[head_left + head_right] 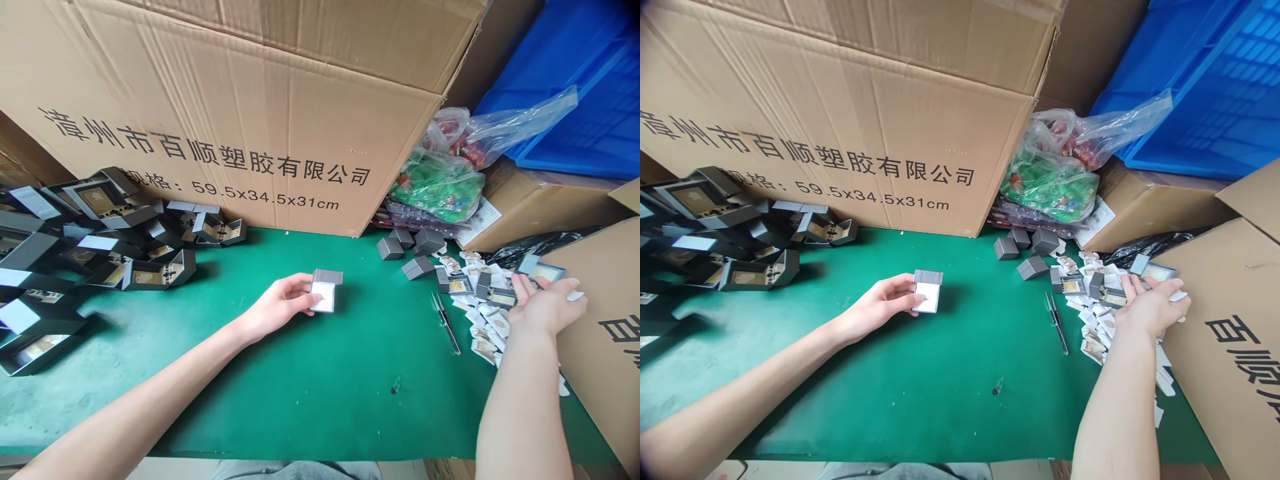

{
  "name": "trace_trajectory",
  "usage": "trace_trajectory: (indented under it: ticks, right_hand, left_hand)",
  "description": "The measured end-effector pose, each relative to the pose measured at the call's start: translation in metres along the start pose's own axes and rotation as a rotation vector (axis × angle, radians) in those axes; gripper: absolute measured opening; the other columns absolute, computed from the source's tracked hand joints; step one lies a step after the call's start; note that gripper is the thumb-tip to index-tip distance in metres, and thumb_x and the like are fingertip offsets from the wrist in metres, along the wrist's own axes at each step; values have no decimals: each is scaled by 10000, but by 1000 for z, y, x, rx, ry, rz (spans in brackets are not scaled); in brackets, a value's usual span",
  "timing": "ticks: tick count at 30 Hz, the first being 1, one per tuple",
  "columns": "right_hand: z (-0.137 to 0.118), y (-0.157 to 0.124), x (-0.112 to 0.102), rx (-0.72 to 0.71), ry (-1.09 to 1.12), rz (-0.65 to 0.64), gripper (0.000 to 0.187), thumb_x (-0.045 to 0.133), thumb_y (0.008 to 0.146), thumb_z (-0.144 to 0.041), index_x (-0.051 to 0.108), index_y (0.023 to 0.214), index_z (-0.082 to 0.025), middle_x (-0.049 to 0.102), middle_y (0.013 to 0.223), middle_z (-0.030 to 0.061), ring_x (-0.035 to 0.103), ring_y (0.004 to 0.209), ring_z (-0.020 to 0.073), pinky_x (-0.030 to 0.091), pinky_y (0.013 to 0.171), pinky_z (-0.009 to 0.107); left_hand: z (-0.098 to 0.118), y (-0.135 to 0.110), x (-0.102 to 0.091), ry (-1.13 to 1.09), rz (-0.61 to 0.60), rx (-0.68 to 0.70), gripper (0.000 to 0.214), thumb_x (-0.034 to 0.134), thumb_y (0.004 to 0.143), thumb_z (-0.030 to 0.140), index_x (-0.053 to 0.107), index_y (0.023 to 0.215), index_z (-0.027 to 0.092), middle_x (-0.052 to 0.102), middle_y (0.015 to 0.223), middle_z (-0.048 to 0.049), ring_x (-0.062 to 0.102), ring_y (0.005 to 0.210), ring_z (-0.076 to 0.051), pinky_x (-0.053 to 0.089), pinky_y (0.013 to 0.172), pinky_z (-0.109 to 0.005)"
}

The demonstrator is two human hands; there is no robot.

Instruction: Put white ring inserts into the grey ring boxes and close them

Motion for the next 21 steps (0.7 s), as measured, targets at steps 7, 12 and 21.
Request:
trace_trajectory:
  ticks: [7,12,21]
  right_hand:
    - [-23,-37,8,-187,37,-13,372,352,977,-490,559,984,-181,634,970,123,726,755,198,575,621,320]
    - [-52,-131,57,-266,-52,-619,479,643,838,-591,682,1044,-160,673,840,55,561,464,86,356,374,196]
    - [-41,-314,92,-22,-48,-1672,347,774,776,-493,610,835,-193,709,1079,80,673,656,142,557,546,281]
  left_hand:
    - [-3,1,0,-10,-26,0,415,741,838,405,660,1174,177,740,1106,-76,680,957,-218,553,785,-326]
    - [-3,1,-1,-20,-22,-5,416,747,835,395,650,1177,178,724,1141,-75,676,984,-217,560,788,-316]
    - [-1,2,-2,-21,47,-19,442,791,773,409,657,1124,176,678,1191,-75,654,951,-201,567,771,-318]
Point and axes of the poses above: each hand's wrist, its own y-axis towards the middle knuckle, its own x-axis out of the palm, z = x × y, the point moved 6 cm from there along y, towards the middle knuckle
